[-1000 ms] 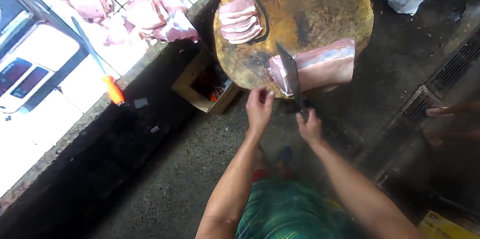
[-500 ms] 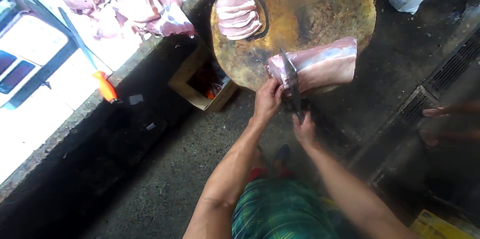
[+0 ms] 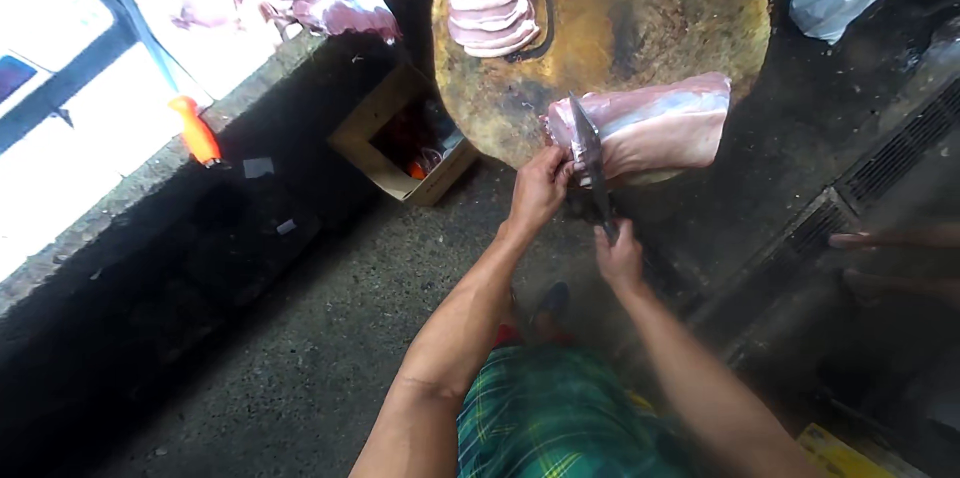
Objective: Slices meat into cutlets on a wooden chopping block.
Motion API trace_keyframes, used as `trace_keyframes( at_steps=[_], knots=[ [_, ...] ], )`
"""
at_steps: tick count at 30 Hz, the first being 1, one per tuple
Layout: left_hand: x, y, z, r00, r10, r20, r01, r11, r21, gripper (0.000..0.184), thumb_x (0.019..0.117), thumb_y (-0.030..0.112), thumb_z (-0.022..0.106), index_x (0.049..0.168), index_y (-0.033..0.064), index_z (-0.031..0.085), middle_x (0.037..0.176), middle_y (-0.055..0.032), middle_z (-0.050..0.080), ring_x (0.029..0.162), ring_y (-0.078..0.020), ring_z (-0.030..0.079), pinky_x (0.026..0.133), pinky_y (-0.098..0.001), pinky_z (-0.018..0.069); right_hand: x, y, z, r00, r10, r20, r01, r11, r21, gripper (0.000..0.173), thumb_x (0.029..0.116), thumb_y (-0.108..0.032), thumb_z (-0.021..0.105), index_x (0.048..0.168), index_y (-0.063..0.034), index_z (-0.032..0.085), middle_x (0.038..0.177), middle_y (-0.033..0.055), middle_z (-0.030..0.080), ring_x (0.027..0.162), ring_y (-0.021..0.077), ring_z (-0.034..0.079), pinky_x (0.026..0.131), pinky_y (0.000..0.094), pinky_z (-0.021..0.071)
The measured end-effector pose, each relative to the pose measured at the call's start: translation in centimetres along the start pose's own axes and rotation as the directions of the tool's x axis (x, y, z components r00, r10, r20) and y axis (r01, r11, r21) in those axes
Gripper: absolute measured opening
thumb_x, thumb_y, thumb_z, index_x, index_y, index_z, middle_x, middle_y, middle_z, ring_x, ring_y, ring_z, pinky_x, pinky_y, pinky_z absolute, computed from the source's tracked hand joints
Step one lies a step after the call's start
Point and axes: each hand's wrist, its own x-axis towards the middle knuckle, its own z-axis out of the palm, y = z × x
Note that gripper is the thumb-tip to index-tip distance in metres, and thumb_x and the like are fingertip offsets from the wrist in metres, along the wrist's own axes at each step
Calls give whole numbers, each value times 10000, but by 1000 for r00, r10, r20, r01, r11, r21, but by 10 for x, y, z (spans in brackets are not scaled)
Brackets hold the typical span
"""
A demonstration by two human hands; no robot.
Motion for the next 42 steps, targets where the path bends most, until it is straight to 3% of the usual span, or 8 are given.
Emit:
trace_keyframes(
  at_steps=[7,19,22,26,30,32,37,42],
  knots=[
    [1,4,-6,999,-44,25,45,999,-31,197,1040,220,628,1001,39,695,912,-76,685,843,-160,675,815,-355,580,0,-13,-20,996,-66,-59,66,998,-11,440,1041,-389,587,1192,23,622,774,132,711,677,264,723,640,447,609],
    [-6,0,5,1000,-1,-19,1,1000,17,171,1026,175,641,1012,12,691,954,-107,697,876,-202,698,826,-390,592,-3,11,16,996,-42,-74,40,999,-37,461,1004,-317,658,1210,91,599,833,203,727,738,345,746,711,493,619],
    [-6,0,4,1000,4,-15,-4,1000,28,166,1025,143,621,1045,0,702,987,-124,706,912,-222,708,857,-404,595,-10,16,14,1000,-5,-30,3,998,-63,494,994,-317,667,1213,123,606,890,237,736,793,390,752,745,533,621],
    [-5,-3,5,999,24,-30,-23,999,30,177,1032,159,620,1053,4,704,999,-122,714,925,-218,714,867,-398,596,-23,32,15,1000,4,-21,-6,996,-91,465,997,-325,663,1179,102,632,873,223,739,783,372,756,730,507,625],
    [-3,-1,4,1000,9,-30,-8,1000,31,153,1029,128,611,1033,2,698,985,-124,706,923,-219,708,874,-392,590,-45,53,3,981,144,129,-131,985,-110,493,1020,-359,628,1252,77,617,988,232,741,898,384,751,827,533,608],
    [-5,1,5,1000,-15,-24,15,1000,6,164,1037,133,592,1050,-1,686,1001,-126,697,941,-218,700,887,-390,585,-54,55,-12,978,144,149,-128,986,-110,494,1024,-363,617,1255,74,615,979,231,743,886,387,751,811,541,607],
    [-9,10,-7,973,-229,29,228,936,-269,249,1072,181,511,1176,26,675,1047,-96,718,952,-165,709,909,-399,592,-56,17,-51,999,-46,-13,45,998,-45,494,1030,-391,557,1150,79,648,807,167,722,696,268,732,641,442,610],
    [-9,14,-11,963,-260,66,266,895,-359,267,1063,172,465,1163,36,672,976,-71,726,879,-149,714,837,-385,607,-6,-52,-57,995,-90,-48,91,995,28,475,1041,-414,565,1161,40,642,699,106,679,599,208,682,592,399,592]
  ],
)
